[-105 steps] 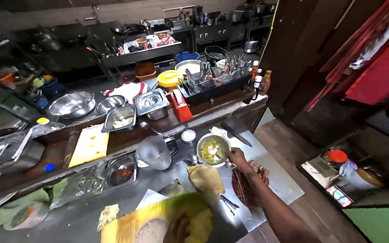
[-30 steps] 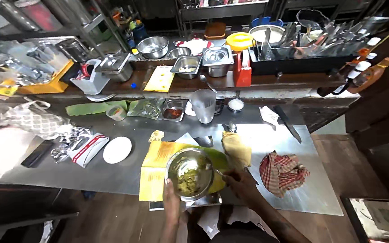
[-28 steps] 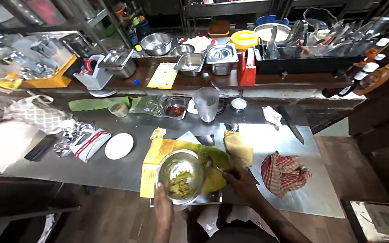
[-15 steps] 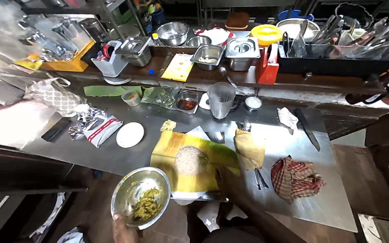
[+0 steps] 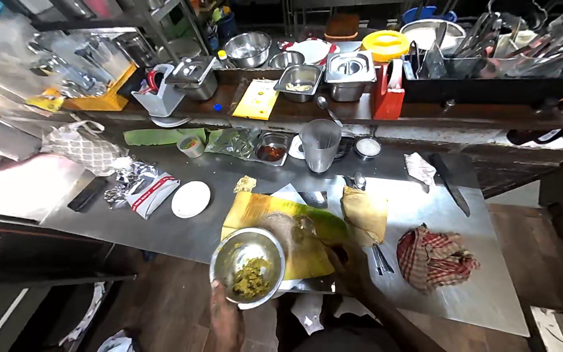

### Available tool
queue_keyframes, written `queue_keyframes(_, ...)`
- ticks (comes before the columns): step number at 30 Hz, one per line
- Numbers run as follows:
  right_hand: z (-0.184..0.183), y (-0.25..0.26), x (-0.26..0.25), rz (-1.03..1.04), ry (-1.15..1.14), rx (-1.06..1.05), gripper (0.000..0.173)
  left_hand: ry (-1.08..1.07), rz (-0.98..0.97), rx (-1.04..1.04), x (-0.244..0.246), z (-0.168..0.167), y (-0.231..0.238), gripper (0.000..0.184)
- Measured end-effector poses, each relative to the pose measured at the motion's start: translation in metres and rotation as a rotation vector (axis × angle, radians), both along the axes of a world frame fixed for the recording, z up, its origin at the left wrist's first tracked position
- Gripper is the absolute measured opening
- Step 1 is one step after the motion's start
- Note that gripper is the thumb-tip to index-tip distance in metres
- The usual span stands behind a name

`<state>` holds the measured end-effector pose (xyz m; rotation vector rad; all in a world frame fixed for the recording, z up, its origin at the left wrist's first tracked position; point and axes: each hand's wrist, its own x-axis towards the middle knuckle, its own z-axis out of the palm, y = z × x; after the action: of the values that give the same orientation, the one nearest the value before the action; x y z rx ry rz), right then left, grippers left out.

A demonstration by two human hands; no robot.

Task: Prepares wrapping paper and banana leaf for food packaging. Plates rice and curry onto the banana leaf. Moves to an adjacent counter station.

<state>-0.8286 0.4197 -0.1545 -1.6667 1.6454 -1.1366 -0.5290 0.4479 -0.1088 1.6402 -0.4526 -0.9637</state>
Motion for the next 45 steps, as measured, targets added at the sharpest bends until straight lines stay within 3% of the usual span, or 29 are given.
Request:
queue_keyframes(5,0.068,0.016,-0.012,0.112,-0.019,-0.252,0.017,0.024,-0.200,-0.027,-0.052,-0.005,-0.033,0.055)
queue_keyframes(7,0.078,0.016,-0.015,0.154,0.059,-0.271,0.016,0.003,-0.288,-0.065,-0.072,-0.003,-0.044,0.055)
queue_keyframes(10,0.074,0.007,-0.015,0.280,0.401,0.042,0.025,-0.055,-0.414,-0.111,-0.095,-0.002,-0.050,0.052)
queue_keyframes(11,0.076,0.004,-0.017,0.304,0.415,0.123,0.027,-0.076,-0.453,-0.112,-0.101,-0.002,-0.052,0.052)
queue_keyframes(15,0.099,0.003,-0.050,0.148,0.160,0.159,0.026,-0.069,-0.512,-0.114,-0.120,-0.003,-0.059,0.052)
queue_keyframes(17,0.092,0.001,-0.072,0.060,0.089,0.223,0.024,-0.041,-0.524,-0.128,-0.133,-0.001,-0.060,0.051)
queue_keyframes(20,0.071,-0.003,-0.104,-0.059,0.110,0.381,0.035,0.000,-0.570,-0.148,-0.159,-0.002,-0.067,0.051)
queue_keyframes(22,0.061,0.002,-0.119,-0.153,0.004,0.453,0.041,0.016,-0.620,-0.131,-0.180,-0.010,-0.072,0.050)
queue_keyframes(27,0.031,0.025,-0.150,-0.509,-0.618,0.382,0.062,0.098,-0.780,0.013,-0.248,-0.031,-0.091,0.055)
queue_keyframes(30,0.014,0.032,-0.166,-0.577,-0.885,0.317,0.057,0.101,-0.920,0.025,-0.296,-0.029,-0.103,0.052)
queue_keyframes(33,0.009,0.024,-0.185,-0.715,-0.829,0.301,0.037,-0.047,-1.097,0.111,-0.333,-0.037,-0.116,0.053)
queue_keyframes(35,0.001,0.014,-0.200,-0.792,-0.772,0.323,0.034,-0.132,-1.215,0.175,-0.341,-0.040,-0.122,0.057)
queue_keyframes(39,-0.024,-0.007,-0.228,-0.874,-0.776,0.333,0.031,0.107,-1.297,0.218,-0.344,-0.029,-0.124,0.073)
queue_keyframes(42,-0.027,-0.018,-0.235,-0.888,-0.714,0.339,0.035,0.104,-1.436,0.190,-0.321,-0.028,-0.108,0.070)
queue_keyframes(45,-0.015,-0.022,-0.234,-0.915,-0.467,0.329,0.062,0.120,-1.464,0.090,-0.273,-0.034,-0.083,0.050)
